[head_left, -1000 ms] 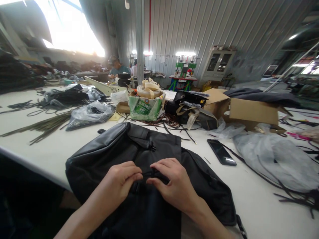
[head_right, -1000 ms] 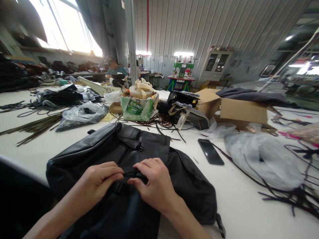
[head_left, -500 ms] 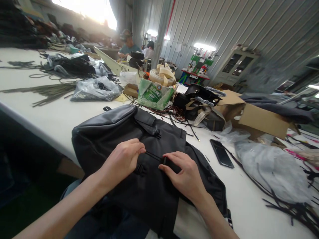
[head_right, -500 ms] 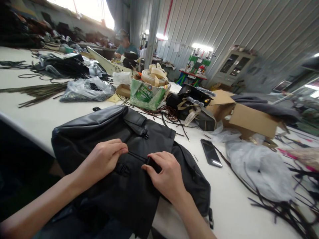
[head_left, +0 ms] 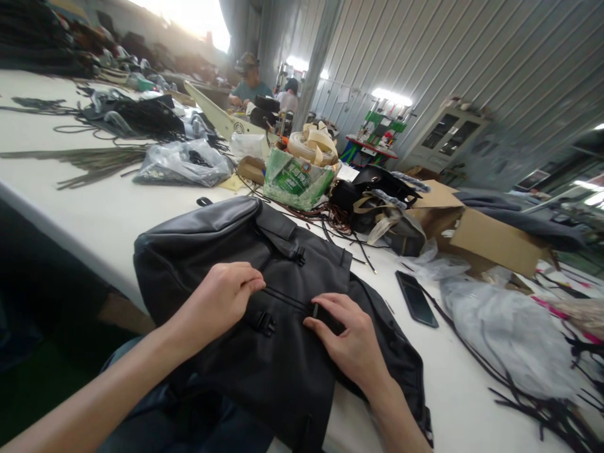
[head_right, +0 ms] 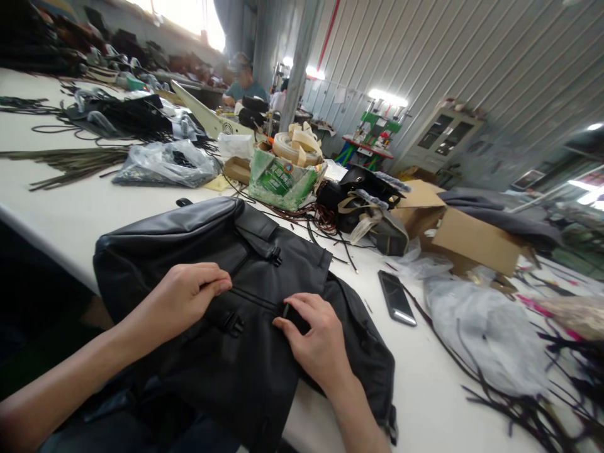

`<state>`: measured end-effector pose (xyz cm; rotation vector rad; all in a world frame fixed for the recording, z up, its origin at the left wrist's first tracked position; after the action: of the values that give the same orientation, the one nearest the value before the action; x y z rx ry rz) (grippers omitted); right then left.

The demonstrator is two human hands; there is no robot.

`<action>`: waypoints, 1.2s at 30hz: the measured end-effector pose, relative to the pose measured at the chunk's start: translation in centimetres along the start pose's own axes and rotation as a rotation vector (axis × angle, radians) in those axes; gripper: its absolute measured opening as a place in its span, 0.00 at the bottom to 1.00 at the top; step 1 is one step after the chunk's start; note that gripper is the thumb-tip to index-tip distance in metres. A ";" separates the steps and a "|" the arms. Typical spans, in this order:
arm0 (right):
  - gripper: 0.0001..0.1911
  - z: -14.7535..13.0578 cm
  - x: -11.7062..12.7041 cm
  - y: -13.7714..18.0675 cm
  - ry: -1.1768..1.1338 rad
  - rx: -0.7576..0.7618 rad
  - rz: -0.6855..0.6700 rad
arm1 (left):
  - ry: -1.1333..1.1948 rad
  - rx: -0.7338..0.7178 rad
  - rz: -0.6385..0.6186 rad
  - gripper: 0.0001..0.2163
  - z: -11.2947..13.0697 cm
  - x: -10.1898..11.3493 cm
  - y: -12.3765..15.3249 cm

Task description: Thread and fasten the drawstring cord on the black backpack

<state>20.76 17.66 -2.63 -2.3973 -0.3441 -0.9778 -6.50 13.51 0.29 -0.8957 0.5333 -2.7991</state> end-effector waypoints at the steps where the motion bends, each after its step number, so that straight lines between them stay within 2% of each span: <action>1: 0.17 0.1 0.1 0.0 -0.012 -0.011 -0.011 | 0.006 0.039 -0.021 0.13 -0.5 0.0 0.0; 4: 0.37 0.7 0.6 0.0 -0.134 -0.075 -0.037 | 0.043 0.159 -0.067 0.12 -1.9 -0.1 0.0; 5: 0.41 0.9 1.0 -0.1 -0.205 -0.105 -0.020 | 0.055 0.199 -0.090 0.13 -2.3 -0.3 0.0; 6: 0.42 1.2 1.4 -0.1 -0.284 -0.144 0.022 | 0.069 0.238 -0.119 0.14 -2.6 -0.5 0.0; 9: 0.32 2.7 2.7 0.1 -0.486 -0.305 0.248 | 0.126 0.338 -0.190 0.18 -3.2 -1.3 -0.1; 12: 0.29 3.9 3.3 0.5 -0.557 -0.427 0.427 | 0.234 0.446 -0.179 0.22 -3.7 -2.0 -0.3; 17: 0.25 4.8 3.4 1.0 -0.527 -0.462 0.510 | 0.334 0.528 -0.150 0.29 -4.5 -2.5 -0.6; 21: 0.23 4.5 3.5 1.0 -0.496 -0.453 0.500 | 0.335 0.577 -0.151 0.34 -4.9 -2.3 -0.7; 25: 0.17 2.1 3.6 0.8 -0.317 -0.296 0.395 | 0.289 0.625 -0.192 0.37 -5.1 -2.3 -0.7; 30: 0.11 -1.2 2.4 3.3 0.163 -0.086 0.164 | 0.294 0.623 -0.194 0.36 -5.5 -1.8 -0.7; 33: 0.08 -2.2 1.8 5.8 0.309 0.098 0.165 | 0.290 0.674 -0.125 0.37 -4.9 -0.8 -0.9; 36: 0.19 -2.0 1.7 7.8 0.442 0.230 0.221 | 0.301 0.722 0.024 0.36 -4.7 -0.1 -1.0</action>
<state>24.04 10.15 -3.13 -1.9010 -0.0243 -1.2495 -9.26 15.79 -2.93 -0.3145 -0.4271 -2.7671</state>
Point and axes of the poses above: each hand's wrist, its own y-axis away from the middle knuckle, its own x-axis out of the back of the hand, z = x × y, the point moved 5 cm from there along -y, towards the middle knuckle, and after that the axes turned 3 degrees about z, right-handed, at the moved point
